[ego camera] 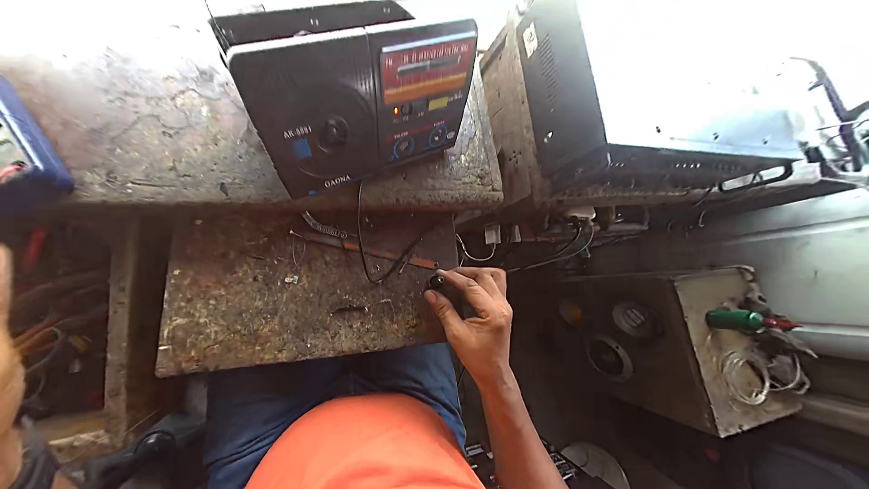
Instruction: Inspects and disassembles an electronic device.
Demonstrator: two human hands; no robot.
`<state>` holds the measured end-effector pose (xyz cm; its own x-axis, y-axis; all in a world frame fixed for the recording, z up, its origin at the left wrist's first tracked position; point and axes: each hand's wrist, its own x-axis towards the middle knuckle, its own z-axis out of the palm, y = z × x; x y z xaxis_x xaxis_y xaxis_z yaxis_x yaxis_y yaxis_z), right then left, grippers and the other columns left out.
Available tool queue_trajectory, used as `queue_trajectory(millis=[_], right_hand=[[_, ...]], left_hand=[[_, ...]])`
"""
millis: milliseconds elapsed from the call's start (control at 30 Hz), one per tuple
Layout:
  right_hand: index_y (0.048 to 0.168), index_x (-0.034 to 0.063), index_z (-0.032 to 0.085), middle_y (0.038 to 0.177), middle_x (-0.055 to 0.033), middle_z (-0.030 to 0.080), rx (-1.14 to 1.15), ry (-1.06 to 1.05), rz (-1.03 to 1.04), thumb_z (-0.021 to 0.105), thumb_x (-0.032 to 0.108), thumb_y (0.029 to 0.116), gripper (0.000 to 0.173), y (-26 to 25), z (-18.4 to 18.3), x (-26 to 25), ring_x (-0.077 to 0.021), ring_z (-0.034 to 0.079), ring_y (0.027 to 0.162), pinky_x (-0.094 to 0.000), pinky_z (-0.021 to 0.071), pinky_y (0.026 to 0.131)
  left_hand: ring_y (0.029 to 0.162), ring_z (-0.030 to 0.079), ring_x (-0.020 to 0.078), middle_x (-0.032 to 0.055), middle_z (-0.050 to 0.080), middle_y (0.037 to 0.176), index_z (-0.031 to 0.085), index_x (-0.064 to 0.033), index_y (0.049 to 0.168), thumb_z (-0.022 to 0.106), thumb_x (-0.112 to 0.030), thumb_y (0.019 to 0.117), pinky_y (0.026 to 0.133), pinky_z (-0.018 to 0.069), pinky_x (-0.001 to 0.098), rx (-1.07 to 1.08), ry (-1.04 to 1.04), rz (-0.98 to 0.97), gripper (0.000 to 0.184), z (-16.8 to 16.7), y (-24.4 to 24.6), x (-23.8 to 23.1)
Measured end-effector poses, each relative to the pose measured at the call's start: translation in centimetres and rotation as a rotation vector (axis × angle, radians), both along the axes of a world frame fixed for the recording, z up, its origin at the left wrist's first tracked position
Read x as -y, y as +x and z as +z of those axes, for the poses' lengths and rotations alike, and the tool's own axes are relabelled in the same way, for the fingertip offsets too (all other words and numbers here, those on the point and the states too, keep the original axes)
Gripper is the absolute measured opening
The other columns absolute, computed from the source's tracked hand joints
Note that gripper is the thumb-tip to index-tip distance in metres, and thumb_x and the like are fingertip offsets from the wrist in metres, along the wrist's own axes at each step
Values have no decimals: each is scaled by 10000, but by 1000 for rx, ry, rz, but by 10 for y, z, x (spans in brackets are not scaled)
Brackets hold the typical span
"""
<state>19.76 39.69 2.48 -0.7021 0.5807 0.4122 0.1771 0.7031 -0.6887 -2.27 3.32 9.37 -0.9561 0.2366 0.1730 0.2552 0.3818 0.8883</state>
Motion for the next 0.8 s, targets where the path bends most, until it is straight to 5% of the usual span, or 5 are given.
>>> queue_trajectory(millis=[133, 200, 300, 467, 800], right_hand=[[1159, -14, 712, 1075, -93, 743, -181, -163, 92, 775, 110, 897, 297, -23, 32, -8, -169, 739, 919, -343, 657, 828], [1177, -15, 693, 1076, -94, 734, -252, -195, 99, 779, 75, 886, 316, -42, 49, -12, -163, 738, 882, -331, 659, 796], [1194, 12, 705, 1056, -76, 719, -307, -195, 61, 791, 60, 872, 336, -76, 60, -19, -140, 723, 865, -305, 649, 775], [1151, 28, 718, 1098, -81, 723, -302, -292, 12, 794, 78, 880, 286, -117, 53, -27, -148, 725, 947, -308, 644, 808], [1072, 66, 712, 946, -40, 724, -280, -386, -59, 862, 103, 818, 297, -143, 46, -27, -106, 705, 799, -269, 622, 685]], left_hand=[[949, 641, 40, 37, 681, 1047, 691, -36, 1163, 636, -142, 1006, 826, 517, 220, -522, -45, -199, 198, 43, -41, -99], [1113, 647, 166, 108, 694, 1176, 687, -51, 1203, 599, -264, 1029, 983, 514, 379, -699, -94, -378, 288, 92, -75, -161], [1065, 658, 229, 106, 713, 1149, 720, -141, 1179, 578, -435, 995, 909, 502, 486, -731, -208, -431, 375, 130, -90, -228], [1125, 607, 375, 172, 647, 1165, 719, -95, 1142, 712, -362, 922, 914, 491, 593, -553, -386, -549, 345, 114, -99, -274], [995, 646, 350, 134, 654, 1034, 727, -107, 1052, 720, -361, 922, 787, 522, 594, -491, -509, -613, 285, 88, -112, -286]])
